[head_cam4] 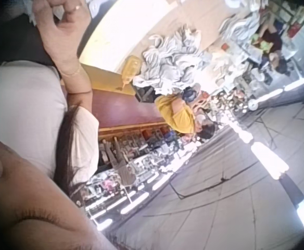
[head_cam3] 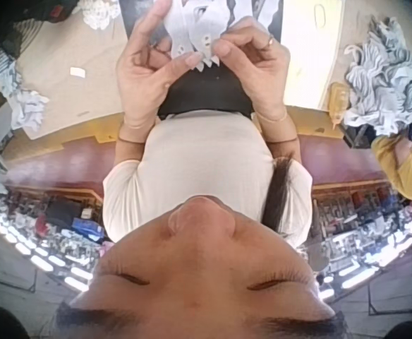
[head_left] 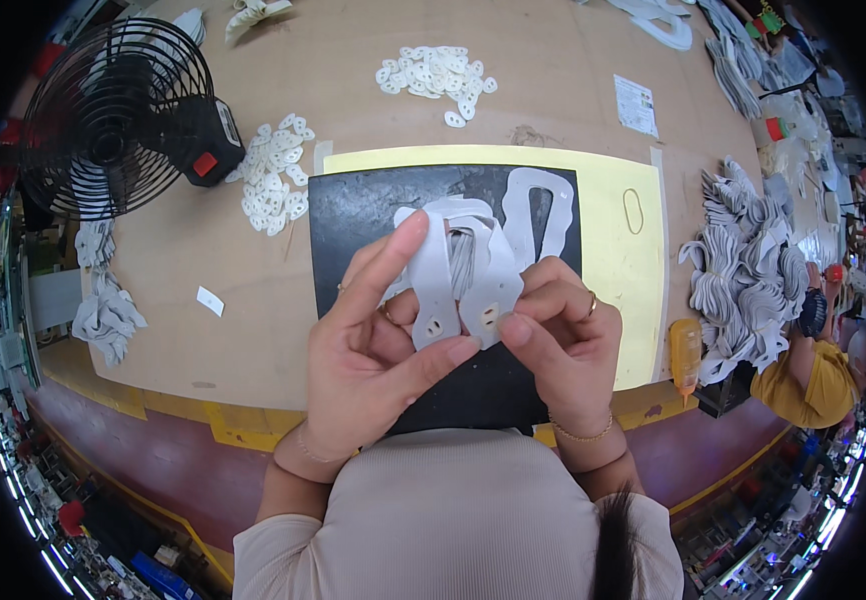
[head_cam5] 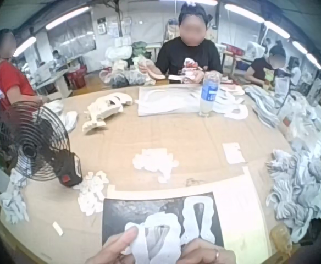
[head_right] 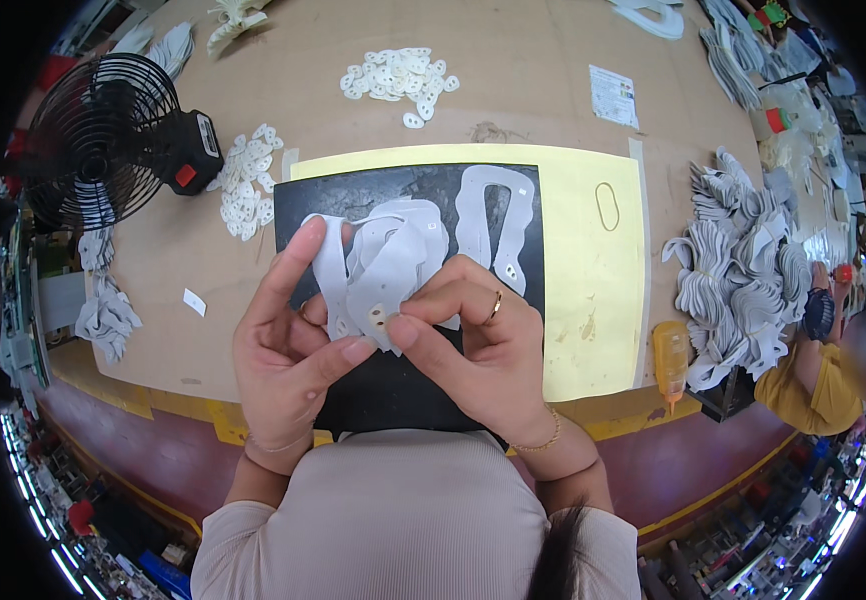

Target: The person assembles small white fabric pieces by hand, inserting small circular inserts into pre-cut holes and stacking the finished pieces on a black mat. The person repeatedly picks up pieces, aligns them, and places them in a growing pile.

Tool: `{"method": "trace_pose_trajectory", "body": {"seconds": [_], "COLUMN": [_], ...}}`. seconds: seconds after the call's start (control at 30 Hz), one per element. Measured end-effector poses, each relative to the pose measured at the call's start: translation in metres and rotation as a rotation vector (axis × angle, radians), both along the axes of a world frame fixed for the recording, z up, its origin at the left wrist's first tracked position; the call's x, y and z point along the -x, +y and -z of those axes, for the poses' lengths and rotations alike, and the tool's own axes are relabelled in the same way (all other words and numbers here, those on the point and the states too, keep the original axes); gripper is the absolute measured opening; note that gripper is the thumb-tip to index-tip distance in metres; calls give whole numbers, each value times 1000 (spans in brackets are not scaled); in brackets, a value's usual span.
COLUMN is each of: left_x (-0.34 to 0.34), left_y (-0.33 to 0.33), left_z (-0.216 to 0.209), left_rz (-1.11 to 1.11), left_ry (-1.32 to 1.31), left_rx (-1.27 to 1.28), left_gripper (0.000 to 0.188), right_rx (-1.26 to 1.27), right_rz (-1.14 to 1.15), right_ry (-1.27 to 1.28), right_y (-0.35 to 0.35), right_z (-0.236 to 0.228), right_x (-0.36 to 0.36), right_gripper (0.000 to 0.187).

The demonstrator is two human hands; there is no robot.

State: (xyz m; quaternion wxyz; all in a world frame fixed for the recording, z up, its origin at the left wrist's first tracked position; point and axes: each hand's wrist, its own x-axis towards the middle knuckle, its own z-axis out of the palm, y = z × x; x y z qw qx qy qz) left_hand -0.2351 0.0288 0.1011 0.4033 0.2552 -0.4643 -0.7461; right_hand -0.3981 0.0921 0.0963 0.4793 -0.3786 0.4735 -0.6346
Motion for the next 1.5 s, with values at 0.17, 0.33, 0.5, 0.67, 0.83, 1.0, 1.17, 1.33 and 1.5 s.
{"method": "trace_pose_trajectory", "body": {"seconds": [0.17, 0.33, 0.5, 0.67, 0.83, 1.0, 1.17, 1.33, 1.5], "left_x": [2, 4, 6, 9, 13, 6, 12, 14, 11], "left_y": [1, 2, 1, -2, 0, -3, 0, 3, 1], "left_z": [1, 1, 0, -20, -17, -13, -12, -8, 0], "left_rz": [7, -19, 2, -11, -80, 65, -31, -65, 26], "left_ry": [5, 13, -43, -19, -27, 27, 16, 68, 95], "left_rx": [-12, -1, 25, -158, -218, -162, -160, -110, 12], "left_gripper": [78, 79, 75, 67, 67, 62, 66, 67, 66], "right_rx": [3, 30, 27, 5, -2, -91, -110, -49, 29], "right_rz": [19, 44, 105, 133, 103, 93, 122, 136, 19], "right_ry": [17, 65, 56, -81, -81, -145, -88, 73, 157], "right_y": [0, 0, 0, -2, -1, 3, -1, 2, -1], "right_z": [1, 2, 7, 12, 12, 12, 4, 10, 10], "right_x": [-2, -5, -4, 18, 17, 12, 7, 4, 0], "right_gripper": [6, 6, 6, 7, 5, 6, 7, 6, 9]}}
